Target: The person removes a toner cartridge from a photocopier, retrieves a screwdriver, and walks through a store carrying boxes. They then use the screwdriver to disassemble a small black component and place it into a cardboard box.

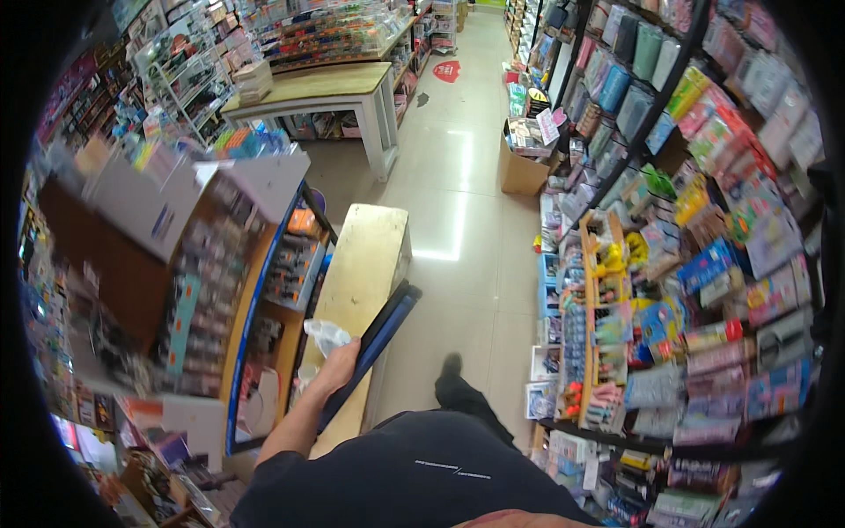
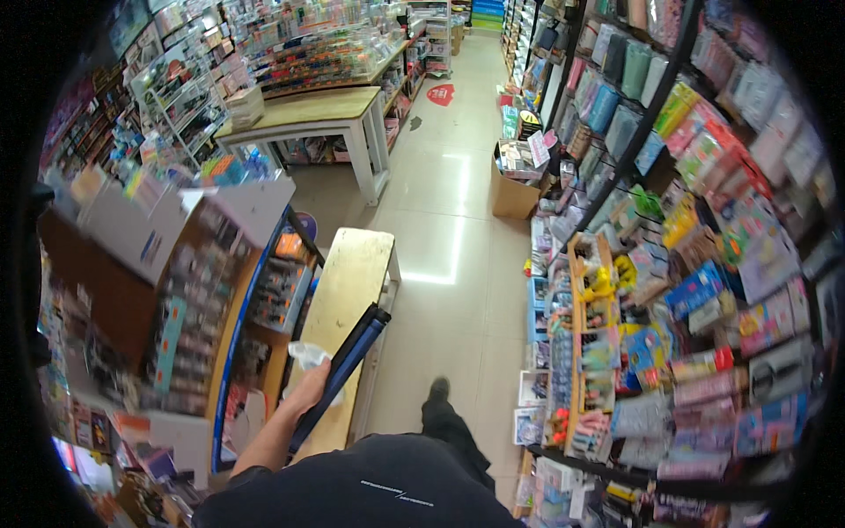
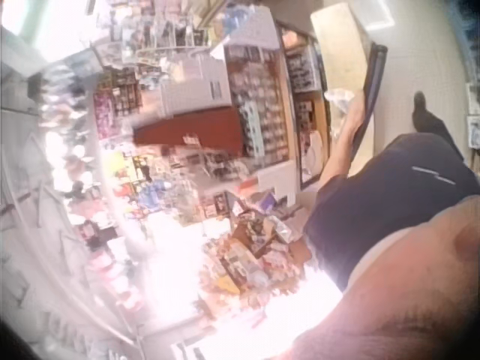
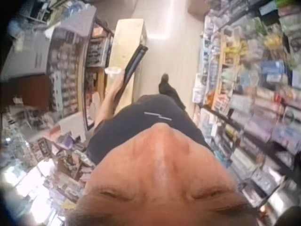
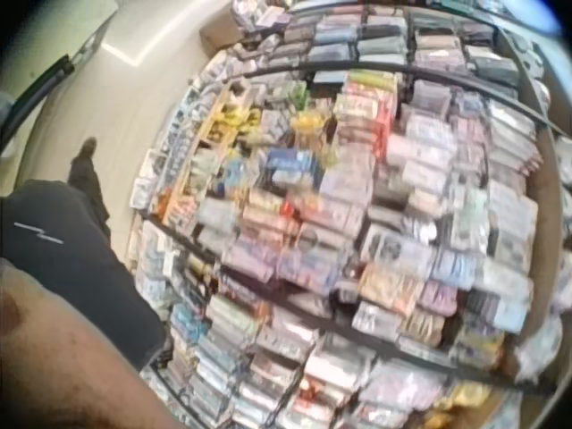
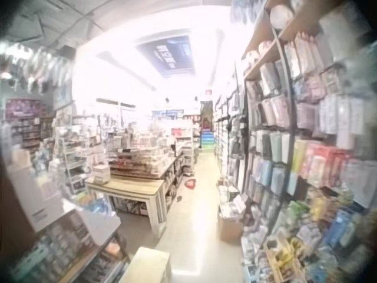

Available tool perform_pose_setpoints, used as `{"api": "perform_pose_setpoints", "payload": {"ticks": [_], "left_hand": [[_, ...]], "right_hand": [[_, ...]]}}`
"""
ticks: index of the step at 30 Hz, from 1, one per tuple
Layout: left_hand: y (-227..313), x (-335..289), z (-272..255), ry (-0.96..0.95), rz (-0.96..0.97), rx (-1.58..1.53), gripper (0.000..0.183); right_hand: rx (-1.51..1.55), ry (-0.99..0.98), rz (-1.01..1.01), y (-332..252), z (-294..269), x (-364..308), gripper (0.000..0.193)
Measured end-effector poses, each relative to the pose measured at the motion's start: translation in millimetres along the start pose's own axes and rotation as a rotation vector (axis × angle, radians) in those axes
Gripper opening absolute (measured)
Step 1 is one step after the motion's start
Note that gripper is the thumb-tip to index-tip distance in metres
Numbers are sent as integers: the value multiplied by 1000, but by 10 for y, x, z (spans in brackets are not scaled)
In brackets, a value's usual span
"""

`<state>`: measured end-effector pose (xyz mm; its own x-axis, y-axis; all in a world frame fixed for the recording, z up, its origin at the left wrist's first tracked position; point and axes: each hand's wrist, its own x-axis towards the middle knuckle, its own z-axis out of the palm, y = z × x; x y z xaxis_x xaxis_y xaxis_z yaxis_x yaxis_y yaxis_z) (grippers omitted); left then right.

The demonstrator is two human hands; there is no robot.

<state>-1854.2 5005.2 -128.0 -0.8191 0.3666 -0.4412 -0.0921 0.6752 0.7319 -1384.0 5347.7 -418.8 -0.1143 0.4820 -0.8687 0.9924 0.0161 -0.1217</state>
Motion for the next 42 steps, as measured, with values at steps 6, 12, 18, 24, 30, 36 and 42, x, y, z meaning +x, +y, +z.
{"api": "perform_pose_setpoints", "payload": {"ticks": [6,12,18,24,30,36,42], "left_hand": [[938,1741,-565,119,57,-5,67],[1660,3972,-969,150,-61,-81,69],[2975,6439,-1657,32,-130,-93,72],[4382,9068,-2222,-78,-96,-105,74],[5690,11711,-2470,-47,-104,6,82],[6915,13820,-2965,-82,-86,-175,83],[7821,16496,-3279,-54,-42,-255,83]], "right_hand": [[82,156,-201,-3479,-1965,1180,28],[117,594,-886,-8044,-3904,2377,34],[-38,193,-461,-8622,-3878,2954,22],[-161,-13,-15,-8137,-3608,2891,20],[-30,-4,116,-10334,-4786,4019,32],[-222,280,-503,-15458,-7264,5593,39],[222,520,-779,-19217,-8802,6596,35]]}}
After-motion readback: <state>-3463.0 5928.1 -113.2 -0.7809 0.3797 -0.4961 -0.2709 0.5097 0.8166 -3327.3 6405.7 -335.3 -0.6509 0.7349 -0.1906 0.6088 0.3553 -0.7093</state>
